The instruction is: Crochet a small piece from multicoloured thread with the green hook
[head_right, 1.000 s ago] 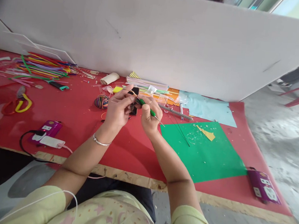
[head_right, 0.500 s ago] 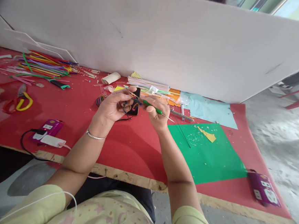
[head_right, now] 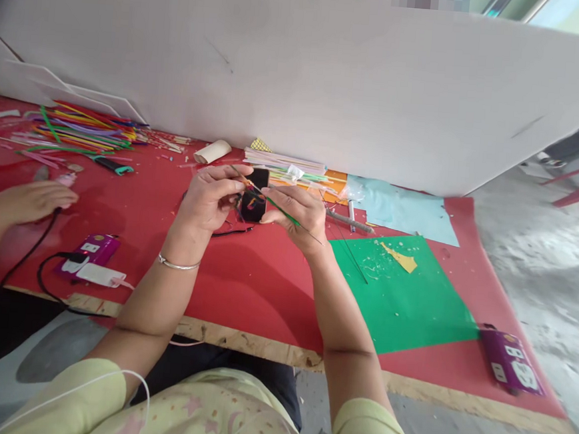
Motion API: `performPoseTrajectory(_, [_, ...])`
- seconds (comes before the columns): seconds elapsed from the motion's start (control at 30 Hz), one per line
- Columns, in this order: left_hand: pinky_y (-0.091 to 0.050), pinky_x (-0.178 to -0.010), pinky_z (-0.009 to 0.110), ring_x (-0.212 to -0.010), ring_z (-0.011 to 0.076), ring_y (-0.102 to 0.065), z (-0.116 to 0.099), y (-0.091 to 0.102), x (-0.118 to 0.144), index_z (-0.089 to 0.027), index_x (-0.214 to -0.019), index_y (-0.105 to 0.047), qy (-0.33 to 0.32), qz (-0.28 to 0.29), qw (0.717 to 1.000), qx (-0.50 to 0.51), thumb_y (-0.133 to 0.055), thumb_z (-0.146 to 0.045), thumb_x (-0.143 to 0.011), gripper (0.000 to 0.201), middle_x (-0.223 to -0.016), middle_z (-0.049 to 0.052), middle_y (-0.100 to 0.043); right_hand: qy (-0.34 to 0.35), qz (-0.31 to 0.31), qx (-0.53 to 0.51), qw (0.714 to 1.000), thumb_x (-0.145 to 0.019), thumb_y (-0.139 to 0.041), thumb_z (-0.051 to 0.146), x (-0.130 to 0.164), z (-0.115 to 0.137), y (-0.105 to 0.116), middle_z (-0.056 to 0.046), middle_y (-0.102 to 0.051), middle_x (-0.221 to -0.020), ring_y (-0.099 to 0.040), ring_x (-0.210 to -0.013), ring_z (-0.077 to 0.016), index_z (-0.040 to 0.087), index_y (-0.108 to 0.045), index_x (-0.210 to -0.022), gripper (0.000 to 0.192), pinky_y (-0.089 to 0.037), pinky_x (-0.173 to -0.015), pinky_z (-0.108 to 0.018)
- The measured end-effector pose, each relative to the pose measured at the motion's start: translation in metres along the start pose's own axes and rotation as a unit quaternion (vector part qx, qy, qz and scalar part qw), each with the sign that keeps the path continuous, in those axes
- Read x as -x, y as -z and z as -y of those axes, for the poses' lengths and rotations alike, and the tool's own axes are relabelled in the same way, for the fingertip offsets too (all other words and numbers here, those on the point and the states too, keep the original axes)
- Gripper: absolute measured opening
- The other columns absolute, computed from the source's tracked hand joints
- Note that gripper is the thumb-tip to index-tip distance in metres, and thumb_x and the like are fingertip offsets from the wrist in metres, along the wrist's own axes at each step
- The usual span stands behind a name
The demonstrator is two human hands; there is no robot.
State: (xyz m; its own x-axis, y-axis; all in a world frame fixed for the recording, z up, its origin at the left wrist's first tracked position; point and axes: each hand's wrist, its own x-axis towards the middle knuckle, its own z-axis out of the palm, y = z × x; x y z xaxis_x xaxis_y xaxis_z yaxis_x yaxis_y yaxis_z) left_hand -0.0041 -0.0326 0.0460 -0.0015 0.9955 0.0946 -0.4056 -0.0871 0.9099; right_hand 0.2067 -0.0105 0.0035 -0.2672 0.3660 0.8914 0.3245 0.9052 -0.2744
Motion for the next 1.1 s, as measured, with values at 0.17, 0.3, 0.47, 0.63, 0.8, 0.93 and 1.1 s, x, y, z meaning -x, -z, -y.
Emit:
performPoseTrajectory(0.17, [-0.026,-0.044,0.022,-0.047,0.0053,-0.044,-0.003,0.007,-0.001,-0.016,-0.079,-0.083,0.005,0.027,0.999,-0.031,-0.074,-0.015,-0.061,0.021,-0.063,0.001,-0.065,0.043,0.038,-0.013,0.998,-0.092,-0.075,0.059,-0.006,0.001,0.007,-0.004,-0.086,-0.106,-0.083,-0.094,-0.0206,0.037,-0.08,-0.131,0.045,-0.066,-0.085,-0.035])
performPoseTrajectory(0.3, [-0.025,-0.044,0.021,-0.046,0.0056,-0.043,-0.005,0.01,-0.002,-0.016,-0.078,-0.084,0.021,0.045,0.998,-0.045,-0.072,-0.014,-0.059,0.022,-0.059,0.001,-0.062,0.059,0.052,-0.013,0.997,-0.09,-0.079,0.054,-0.009,0.004,0.01,-0.004,-0.086,-0.107,-0.083,-0.095,-0.0204,0.037,-0.078,-0.134,0.047,-0.065,-0.086,-0.034])
performPoseTrajectory(0.47, [-0.027,-0.044,0.021,-0.048,0.0062,-0.045,-0.006,0.01,-0.001,-0.016,-0.078,-0.083,0.016,0.044,0.997,-0.053,-0.073,-0.015,-0.06,0.021,-0.062,0.002,-0.064,0.024,0.063,-0.021,0.998,-0.088,-0.081,0.056,-0.009,0.006,0.012,-0.003,-0.086,-0.104,-0.083,-0.093,-0.0207,0.037,-0.083,-0.124,0.041,-0.065,-0.087,-0.036])
performPoseTrajectory(0.63, [-0.029,-0.045,0.022,-0.048,0.0061,-0.045,-0.002,0.01,-0.001,-0.016,-0.077,-0.084,-0.013,0.037,0.997,-0.06,-0.073,-0.015,-0.06,0.021,-0.06,0.001,-0.063,0.0,0.053,-0.064,0.997,-0.094,-0.074,0.056,-0.008,0.007,0.013,-0.005,-0.086,-0.103,-0.082,-0.092,-0.0197,0.033,-0.084,-0.122,0.037,-0.064,-0.082,-0.034])
performPoseTrajectory(0.8, [-0.032,-0.045,0.021,-0.049,0.0062,-0.048,0.0,0.009,-0.001,-0.016,-0.083,-0.085,-0.026,0.065,0.996,-0.058,-0.076,-0.016,-0.063,0.022,-0.065,0.001,-0.066,-0.039,0.024,-0.139,0.989,-0.098,-0.071,0.053,-0.008,0.012,0.004,-0.004,-0.087,-0.094,-0.082,-0.086,-0.0193,0.03,-0.086,-0.116,0.033,-0.066,-0.081,-0.035])
performPoseTrajectory(0.93, [-0.035,-0.047,0.021,-0.052,0.0075,-0.052,-0.002,0.008,0.0,-0.016,-0.087,-0.085,-0.012,0.068,0.997,-0.034,-0.079,-0.016,-0.062,0.025,-0.066,0.001,-0.067,-0.122,-0.018,-0.203,0.971,-0.102,-0.065,0.057,-0.007,0.015,-0.005,-0.004,-0.086,-0.086,-0.081,-0.076,-0.0186,0.028,-0.088,-0.107,0.037,-0.068,-0.074,-0.035])
performPoseTrajectory(1.1, [-0.034,-0.046,0.021,-0.051,0.0067,-0.051,-0.002,0.008,-0.001,-0.016,-0.087,-0.085,-0.01,0.063,0.998,-0.021,-0.08,-0.016,-0.063,0.024,-0.069,0.002,-0.07,-0.175,-0.036,-0.22,0.959,-0.097,-0.066,0.066,-0.008,0.018,-0.007,-0.006,-0.085,-0.084,-0.081,-0.072,-0.02,0.026,-0.089,-0.101,0.046,-0.069,-0.066,-0.034])
